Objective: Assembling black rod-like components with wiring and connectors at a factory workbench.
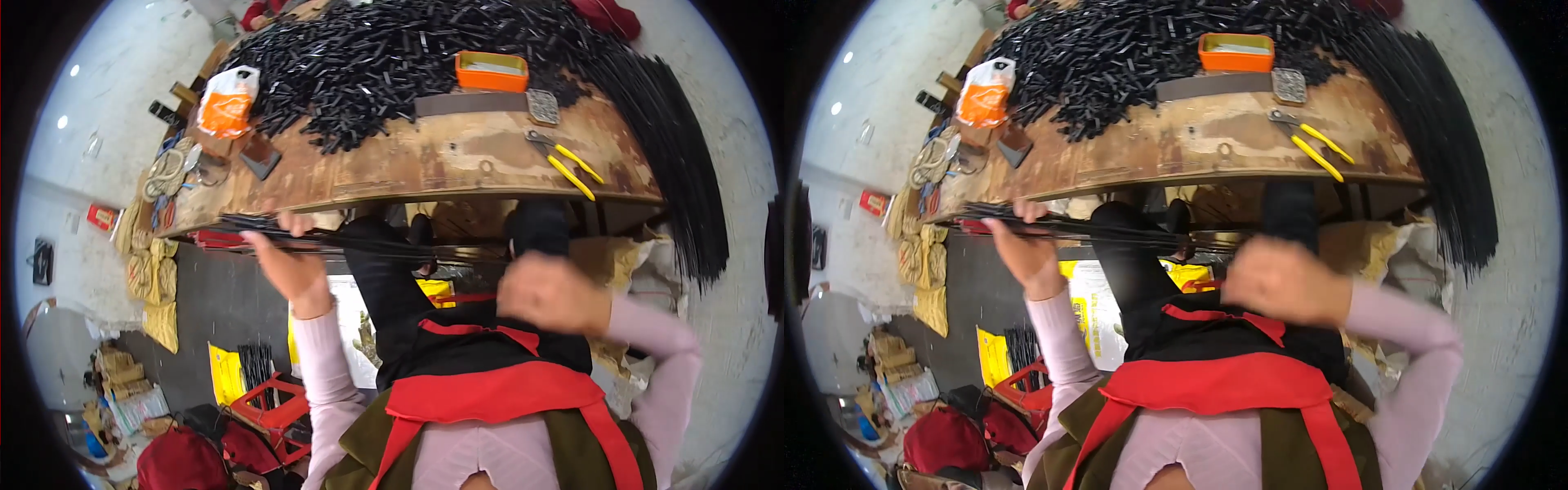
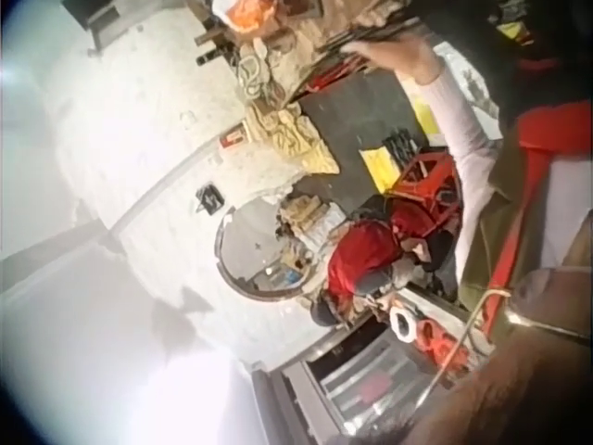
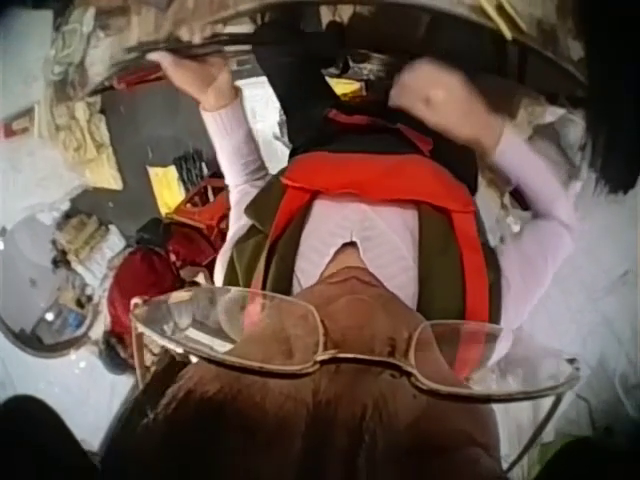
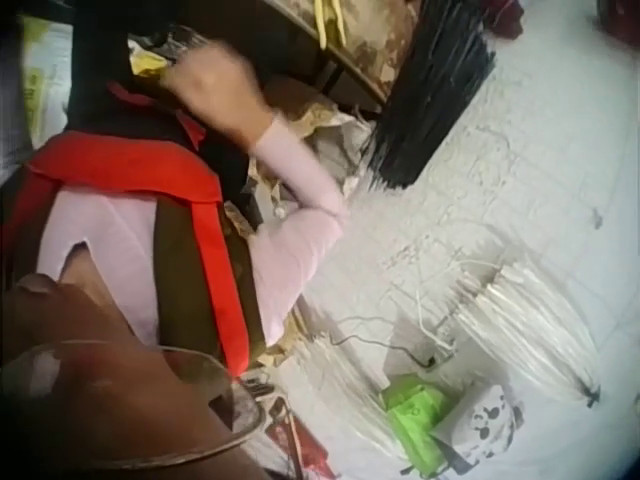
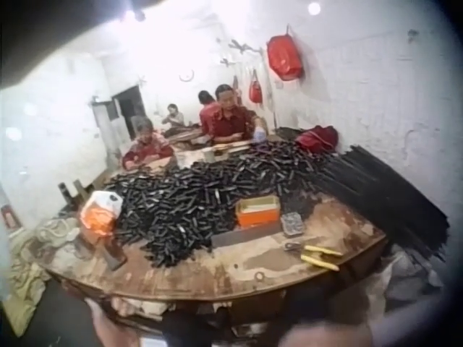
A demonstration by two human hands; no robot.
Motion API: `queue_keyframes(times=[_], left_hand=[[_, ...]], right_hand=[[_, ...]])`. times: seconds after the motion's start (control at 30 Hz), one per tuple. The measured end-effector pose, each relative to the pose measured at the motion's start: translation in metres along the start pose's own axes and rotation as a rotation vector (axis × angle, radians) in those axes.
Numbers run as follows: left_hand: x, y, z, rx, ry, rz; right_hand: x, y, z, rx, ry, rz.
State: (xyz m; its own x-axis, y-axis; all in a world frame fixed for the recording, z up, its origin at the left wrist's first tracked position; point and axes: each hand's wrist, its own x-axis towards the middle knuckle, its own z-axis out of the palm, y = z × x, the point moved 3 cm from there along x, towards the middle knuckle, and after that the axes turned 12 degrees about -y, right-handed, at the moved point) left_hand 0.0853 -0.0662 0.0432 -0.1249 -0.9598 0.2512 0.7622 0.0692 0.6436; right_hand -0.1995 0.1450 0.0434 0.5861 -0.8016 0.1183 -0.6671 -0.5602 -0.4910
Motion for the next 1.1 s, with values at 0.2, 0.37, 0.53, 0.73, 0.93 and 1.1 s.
queue_keyframes(times=[0.2,0.37,0.53,0.73,0.93,1.1], left_hand=[[-0.046,-0.102,-0.011,-0.866,0.158,-0.371],[-0.084,-0.202,-0.017,-0.638,0.374,-0.752],[-0.139,-0.247,-0.020,-0.742,0.005,-1.278],[-0.126,-0.164,0.058,0.509,-0.609,-0.602],[-0.122,-0.154,0.094,0.466,-0.652,-0.551],[-0.120,-0.147,0.086,0.436,-0.516,-0.524]], right_hand=[[-0.046,-0.010,0.014,1.258,0.652,0.407],[-0.108,-0.013,-0.042,0.784,1.142,0.438],[-0.110,-0.045,-0.057,0.568,1.037,0.241],[-0.010,-0.015,0.019,0.932,0.487,0.489],[-0.004,0.037,0.016,1.180,0.645,0.384],[-0.001,0.042,0.018,1.178,0.557,0.429]])
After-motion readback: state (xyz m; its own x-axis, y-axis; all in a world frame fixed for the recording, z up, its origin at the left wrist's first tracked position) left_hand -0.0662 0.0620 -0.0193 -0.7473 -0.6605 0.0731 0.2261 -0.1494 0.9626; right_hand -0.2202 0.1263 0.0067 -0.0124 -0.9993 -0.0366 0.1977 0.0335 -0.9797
